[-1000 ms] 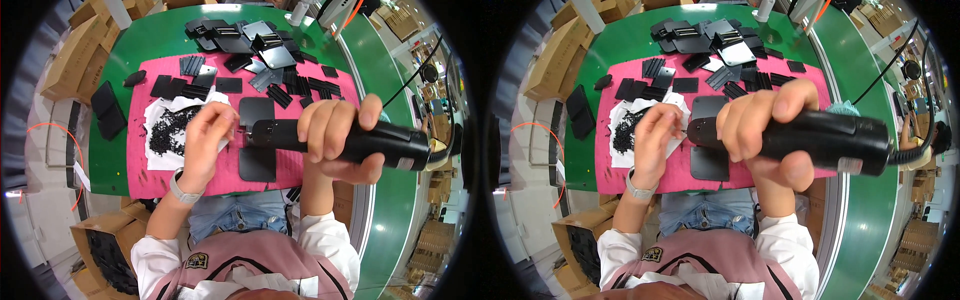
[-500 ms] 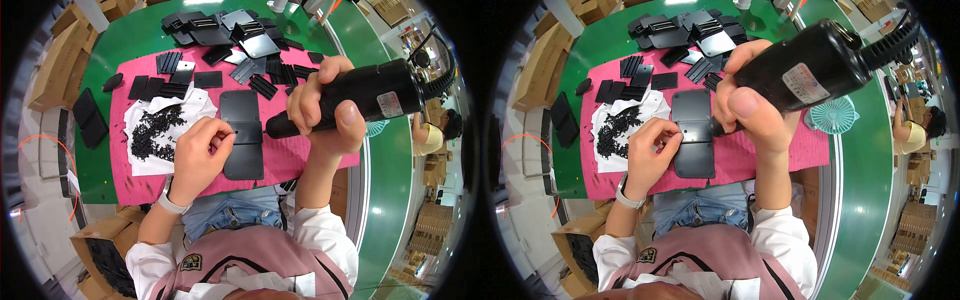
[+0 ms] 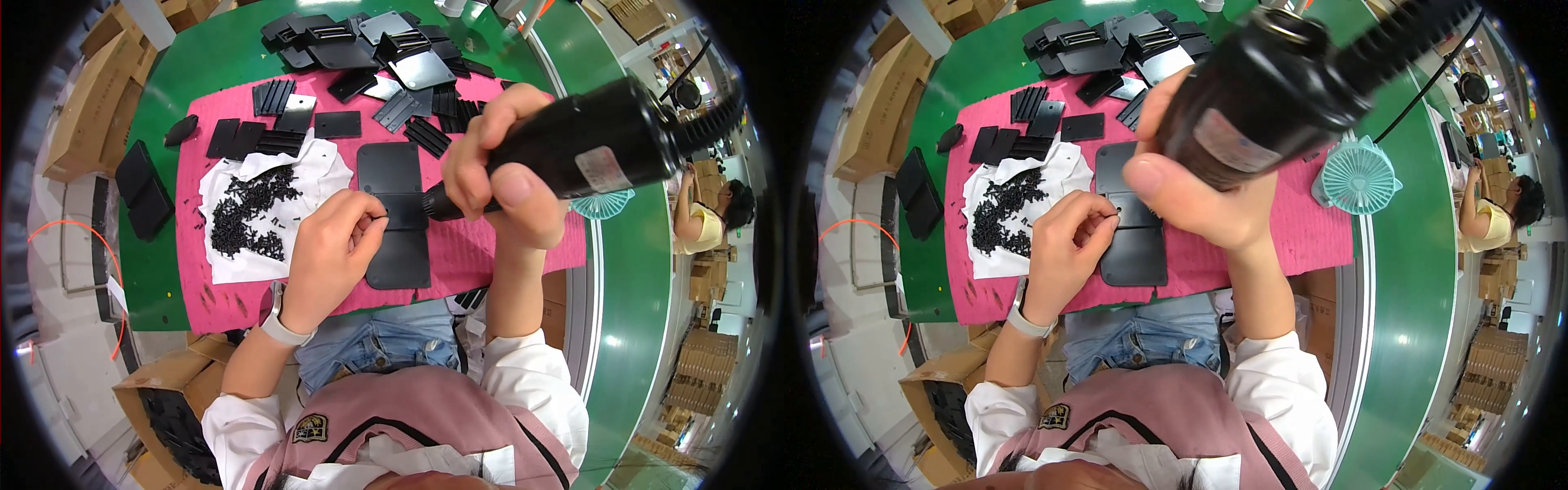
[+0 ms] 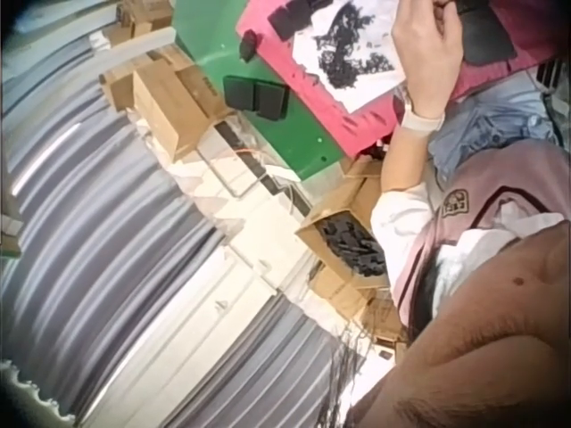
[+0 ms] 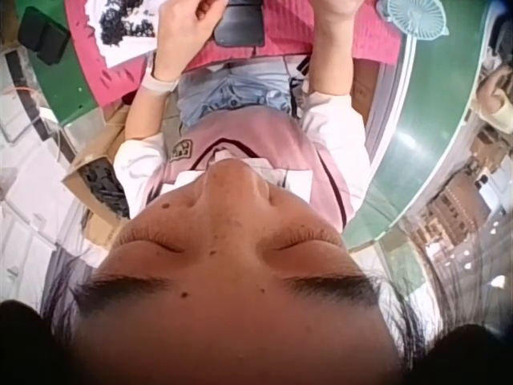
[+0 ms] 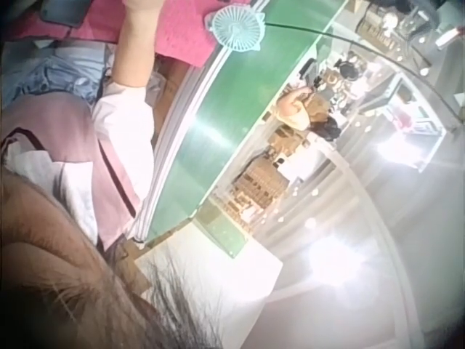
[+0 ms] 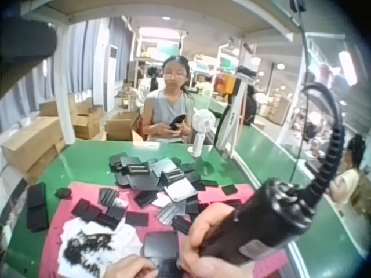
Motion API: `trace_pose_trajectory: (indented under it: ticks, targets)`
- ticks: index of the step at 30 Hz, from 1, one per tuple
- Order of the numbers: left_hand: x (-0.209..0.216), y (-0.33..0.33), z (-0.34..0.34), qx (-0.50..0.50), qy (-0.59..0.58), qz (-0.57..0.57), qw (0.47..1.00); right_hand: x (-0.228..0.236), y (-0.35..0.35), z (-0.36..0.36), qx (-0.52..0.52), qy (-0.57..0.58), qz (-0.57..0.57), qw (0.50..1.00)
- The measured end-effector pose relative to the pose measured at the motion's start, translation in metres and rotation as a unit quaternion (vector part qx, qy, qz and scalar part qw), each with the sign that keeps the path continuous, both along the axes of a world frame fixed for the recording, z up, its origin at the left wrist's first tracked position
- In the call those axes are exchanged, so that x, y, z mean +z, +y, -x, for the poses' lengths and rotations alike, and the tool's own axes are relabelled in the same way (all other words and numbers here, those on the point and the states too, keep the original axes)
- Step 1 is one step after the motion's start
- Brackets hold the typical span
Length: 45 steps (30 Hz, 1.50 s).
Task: Assembling plastic components using an electric screwdriver and a utility knife on a factory assembly line.
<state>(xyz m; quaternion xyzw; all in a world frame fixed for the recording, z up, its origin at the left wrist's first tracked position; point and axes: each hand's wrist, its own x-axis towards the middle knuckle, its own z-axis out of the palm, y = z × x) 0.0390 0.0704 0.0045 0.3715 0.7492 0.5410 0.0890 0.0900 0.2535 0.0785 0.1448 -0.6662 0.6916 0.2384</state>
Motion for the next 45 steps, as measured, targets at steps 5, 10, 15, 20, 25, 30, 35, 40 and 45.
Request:
trace_pose_trajectory:
  ticks: [5, 10, 15, 20, 25, 30, 35, 40, 45]
  targets:
    - [0.000, 0.002, 0.000, -0.002, 0.012, -0.007, 1.000, -0.002, -0.003, 0.007, 0.024, -0.001, 0.029, 0.999]
    - [-0.001, 0.003, -0.001, -0.003, 0.043, -0.005, 0.999, -0.001, -0.002, 0.005, 0.033, -0.030, 0.062, 0.997]
    - [-0.006, 0.003, -0.001, 0.014, 0.067, -0.007, 0.998, -0.009, -0.007, 0.004, 0.011, 0.006, 0.028, 1.000]
    - [-0.004, 0.002, -0.004, 0.036, 0.121, 0.022, 0.992, -0.006, -0.012, 0.000, 0.005, 0.034, 0.031, 0.999]
    - [-0.007, 0.003, -0.002, 0.082, 0.151, -0.021, 0.985, 0.011, 0.006, -0.007, 0.142, 0.088, 0.164, 0.972]
    - [0.001, -0.007, 0.004, 0.061, 0.055, -0.075, 0.994, 0.010, 0.003, -0.003, 0.128, 0.153, 0.168, 0.966]
    - [-0.005, -0.007, 0.003, 0.058, -0.112, -0.146, 0.981, 0.007, -0.003, -0.004, 0.082, 0.188, 0.178, 0.962]
    - [0.005, -0.014, 0.008, -0.020, -0.331, -0.172, 0.928, 0.004, -0.007, -0.004, 0.086, 0.200, 0.186, 0.958]
    - [-0.002, -0.018, 0.010, -0.067, -0.369, -0.207, 0.903, -0.005, -0.006, 0.000, 0.112, 0.186, 0.228, 0.949]
